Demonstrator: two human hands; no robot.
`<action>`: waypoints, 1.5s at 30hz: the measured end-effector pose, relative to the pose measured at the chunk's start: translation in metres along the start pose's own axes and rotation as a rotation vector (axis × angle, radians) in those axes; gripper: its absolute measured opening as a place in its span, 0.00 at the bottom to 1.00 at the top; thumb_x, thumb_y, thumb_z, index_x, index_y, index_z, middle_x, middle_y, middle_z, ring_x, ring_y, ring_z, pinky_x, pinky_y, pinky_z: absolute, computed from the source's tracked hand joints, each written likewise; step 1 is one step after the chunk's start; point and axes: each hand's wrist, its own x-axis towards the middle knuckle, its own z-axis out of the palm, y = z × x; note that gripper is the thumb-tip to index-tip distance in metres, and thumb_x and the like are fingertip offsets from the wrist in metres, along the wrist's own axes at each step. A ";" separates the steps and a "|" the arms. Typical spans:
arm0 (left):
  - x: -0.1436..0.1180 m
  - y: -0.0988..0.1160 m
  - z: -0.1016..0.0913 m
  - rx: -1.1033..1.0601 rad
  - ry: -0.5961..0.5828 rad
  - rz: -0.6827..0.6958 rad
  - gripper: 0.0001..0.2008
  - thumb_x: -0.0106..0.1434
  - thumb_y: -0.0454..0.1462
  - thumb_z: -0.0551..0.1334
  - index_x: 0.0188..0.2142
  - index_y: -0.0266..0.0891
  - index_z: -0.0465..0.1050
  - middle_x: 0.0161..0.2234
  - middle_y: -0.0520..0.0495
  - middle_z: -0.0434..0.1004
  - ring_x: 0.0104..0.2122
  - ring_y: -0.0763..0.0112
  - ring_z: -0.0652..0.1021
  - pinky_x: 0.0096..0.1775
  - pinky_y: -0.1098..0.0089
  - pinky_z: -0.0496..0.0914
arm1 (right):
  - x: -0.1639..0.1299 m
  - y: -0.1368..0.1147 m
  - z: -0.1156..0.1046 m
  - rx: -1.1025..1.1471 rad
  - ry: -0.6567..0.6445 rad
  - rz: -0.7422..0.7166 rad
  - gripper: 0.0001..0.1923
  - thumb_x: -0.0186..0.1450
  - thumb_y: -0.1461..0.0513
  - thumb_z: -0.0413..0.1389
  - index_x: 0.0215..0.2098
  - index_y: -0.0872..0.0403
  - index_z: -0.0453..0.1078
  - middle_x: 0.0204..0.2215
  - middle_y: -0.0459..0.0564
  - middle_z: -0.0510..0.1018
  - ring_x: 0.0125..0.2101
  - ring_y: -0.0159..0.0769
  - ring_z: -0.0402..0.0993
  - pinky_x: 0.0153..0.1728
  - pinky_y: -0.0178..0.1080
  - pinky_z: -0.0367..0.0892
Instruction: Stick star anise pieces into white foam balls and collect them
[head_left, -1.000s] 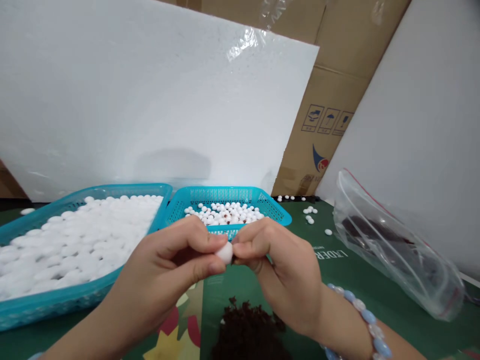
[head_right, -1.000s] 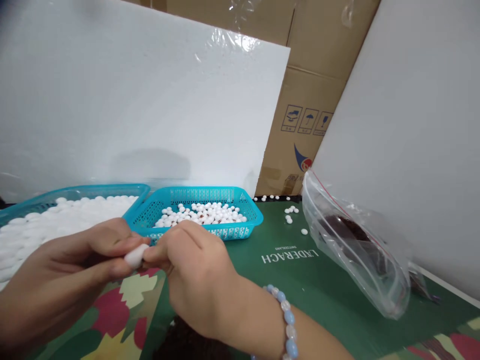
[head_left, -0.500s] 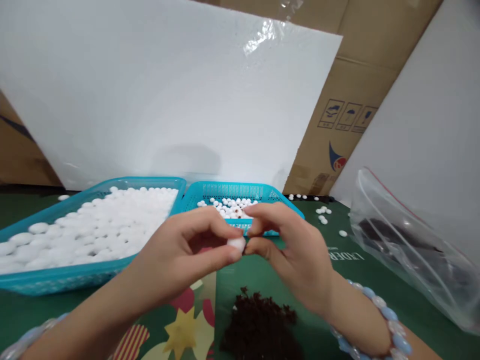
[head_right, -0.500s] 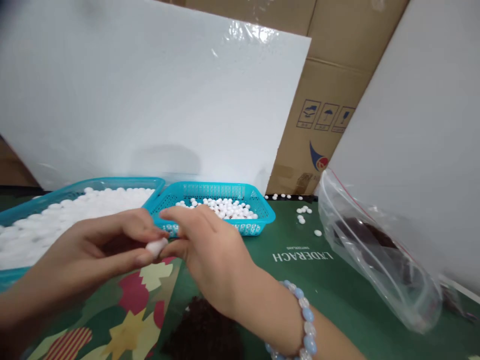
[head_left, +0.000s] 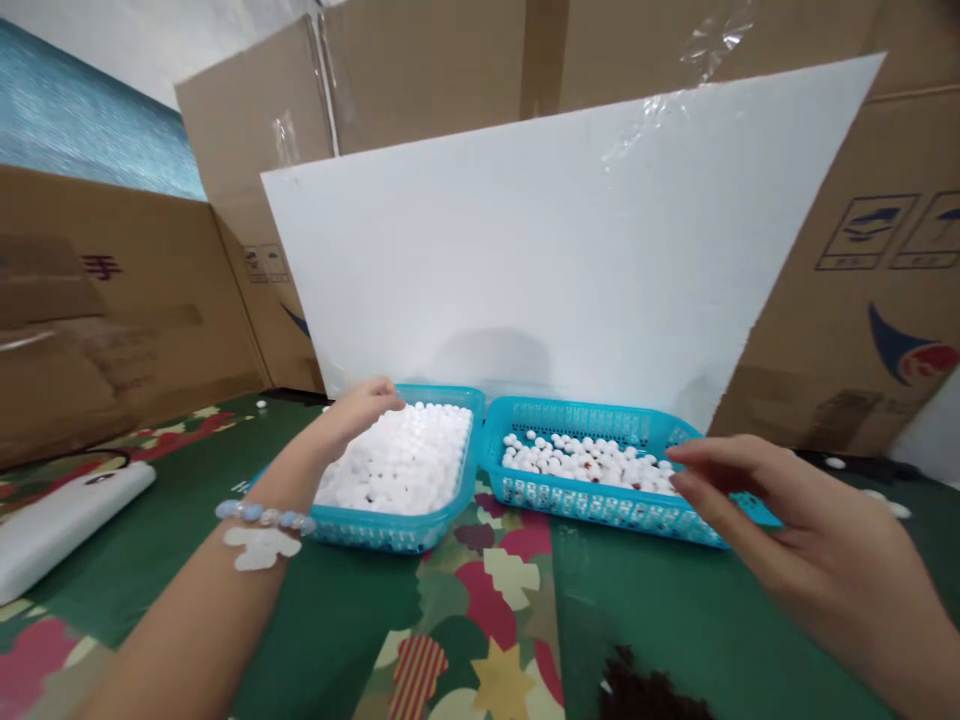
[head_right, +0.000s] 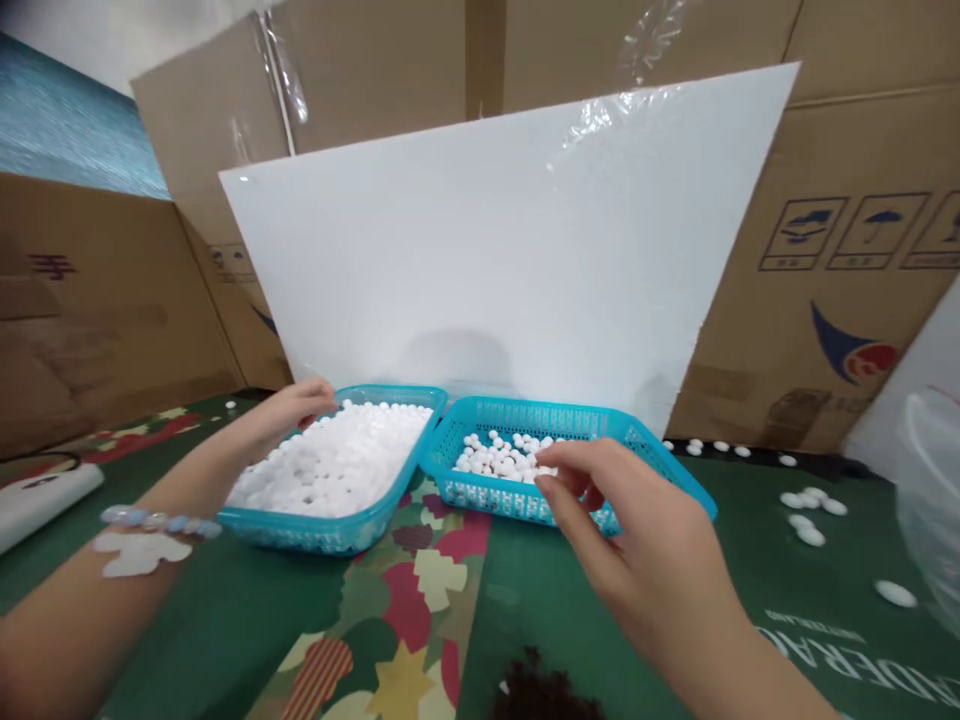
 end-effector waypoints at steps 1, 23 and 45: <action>0.001 -0.003 0.001 0.110 -0.050 -0.049 0.10 0.51 0.36 0.52 0.18 0.32 0.59 0.14 0.57 0.56 0.13 0.84 0.59 0.16 0.78 0.56 | 0.000 0.001 0.000 0.005 -0.021 -0.007 0.03 0.55 0.63 0.45 0.27 0.50 0.58 0.17 0.42 0.69 0.16 0.25 0.64 0.08 0.23 0.57; 0.000 -0.043 -0.037 0.857 -0.117 -0.220 0.13 0.50 0.41 0.52 0.30 0.32 0.63 0.32 0.47 0.66 0.33 0.71 0.67 0.35 0.64 0.61 | 0.080 -0.076 0.143 0.253 -1.189 -0.395 0.18 0.52 0.69 0.48 0.42 0.59 0.59 0.38 0.55 0.66 0.38 0.38 0.62 0.35 0.39 0.59; -0.009 -0.043 -0.048 0.484 0.141 -0.335 0.14 0.47 0.36 0.56 0.11 0.34 0.55 0.11 0.58 0.53 0.12 0.83 0.56 0.17 0.77 0.53 | 0.083 -0.064 0.165 0.619 -1.269 -0.075 0.12 0.49 0.72 0.45 0.32 0.56 0.59 0.32 0.47 0.61 0.15 0.18 0.57 0.17 0.29 0.60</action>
